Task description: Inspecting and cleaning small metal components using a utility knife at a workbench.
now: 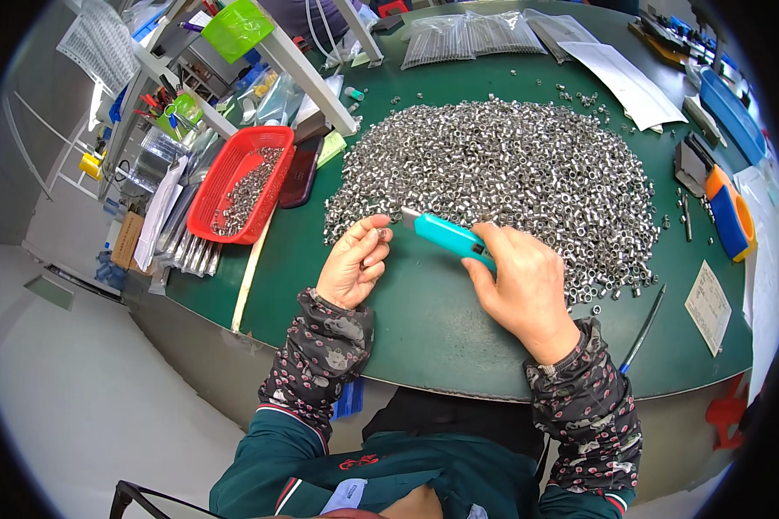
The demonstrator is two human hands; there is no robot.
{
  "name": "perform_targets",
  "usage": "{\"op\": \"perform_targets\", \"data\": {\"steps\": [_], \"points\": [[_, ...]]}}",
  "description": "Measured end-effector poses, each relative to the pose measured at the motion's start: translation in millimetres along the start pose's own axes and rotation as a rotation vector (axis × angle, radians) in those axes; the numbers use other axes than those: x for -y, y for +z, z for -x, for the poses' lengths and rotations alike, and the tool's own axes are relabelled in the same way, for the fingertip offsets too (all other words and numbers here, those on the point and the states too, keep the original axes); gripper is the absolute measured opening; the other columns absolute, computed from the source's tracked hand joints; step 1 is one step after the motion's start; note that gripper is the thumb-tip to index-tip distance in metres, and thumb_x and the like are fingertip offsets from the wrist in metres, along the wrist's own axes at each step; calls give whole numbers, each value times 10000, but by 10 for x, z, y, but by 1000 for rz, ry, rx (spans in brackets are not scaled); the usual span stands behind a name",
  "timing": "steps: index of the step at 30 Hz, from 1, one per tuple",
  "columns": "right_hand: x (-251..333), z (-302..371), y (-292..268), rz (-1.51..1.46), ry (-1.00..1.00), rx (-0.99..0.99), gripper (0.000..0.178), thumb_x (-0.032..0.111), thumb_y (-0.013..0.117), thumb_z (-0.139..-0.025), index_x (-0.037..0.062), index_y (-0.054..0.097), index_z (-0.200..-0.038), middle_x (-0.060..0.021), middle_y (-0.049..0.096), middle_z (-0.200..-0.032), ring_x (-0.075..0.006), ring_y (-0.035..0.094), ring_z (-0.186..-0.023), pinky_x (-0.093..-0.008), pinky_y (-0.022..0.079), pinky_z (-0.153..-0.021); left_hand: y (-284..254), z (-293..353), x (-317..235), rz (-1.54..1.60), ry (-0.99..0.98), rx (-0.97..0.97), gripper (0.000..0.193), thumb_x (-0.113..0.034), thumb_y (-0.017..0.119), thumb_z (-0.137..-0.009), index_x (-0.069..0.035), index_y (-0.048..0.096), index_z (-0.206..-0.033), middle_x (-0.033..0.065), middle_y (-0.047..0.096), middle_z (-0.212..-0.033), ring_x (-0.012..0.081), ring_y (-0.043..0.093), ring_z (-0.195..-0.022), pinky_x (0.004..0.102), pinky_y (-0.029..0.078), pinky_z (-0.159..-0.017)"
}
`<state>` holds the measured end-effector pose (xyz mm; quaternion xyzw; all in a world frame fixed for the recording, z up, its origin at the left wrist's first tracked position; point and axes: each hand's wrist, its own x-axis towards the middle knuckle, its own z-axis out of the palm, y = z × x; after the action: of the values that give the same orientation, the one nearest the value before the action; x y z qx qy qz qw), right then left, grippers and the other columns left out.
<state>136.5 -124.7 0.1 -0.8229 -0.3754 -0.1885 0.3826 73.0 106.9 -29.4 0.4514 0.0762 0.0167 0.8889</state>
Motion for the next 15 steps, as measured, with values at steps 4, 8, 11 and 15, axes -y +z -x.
{"op": "perform_targets", "data": {"steps": [4,8,11,15], "points": [[18,2,19,-24,-33,79,282,137,661,-663,72,562,-920,-84,548,-672,-259,558,-613,-366,439,-537,-49,-11,19,-5,26,27,123,-111,478,-887,-66,503,-999,43,524,-870,21,331,-525,134,238,-372],[22,11,36,-8,-29,134,281,145,660,-665,72,562,-918,-82,550,-673,-261,561,-619,-368,440,-535,30,8,15,-89,55,8,101,-134,492,-885,-60,495,-953,58,555,-820,14,342,-473,132,243,-369],[20,18,43,-22,-29,164,281,154,659,-670,70,563,-920,-85,551,-671,-263,563,-623,-371,443,-535,26,8,16,-123,79,16,89,-127,494,-884,-60,496,-942,63,569,-814,12,348,-458,132,244,-366],[10,22,56,-30,-20,194,268,166,645,-696,64,560,-929,-94,553,-668,-274,565,-623,-383,443,-535,24,9,7,-89,61,0,101,-98,508,-872,-49,500,-959,60,575,-817,9,360,-463,132,248,-368]]}}
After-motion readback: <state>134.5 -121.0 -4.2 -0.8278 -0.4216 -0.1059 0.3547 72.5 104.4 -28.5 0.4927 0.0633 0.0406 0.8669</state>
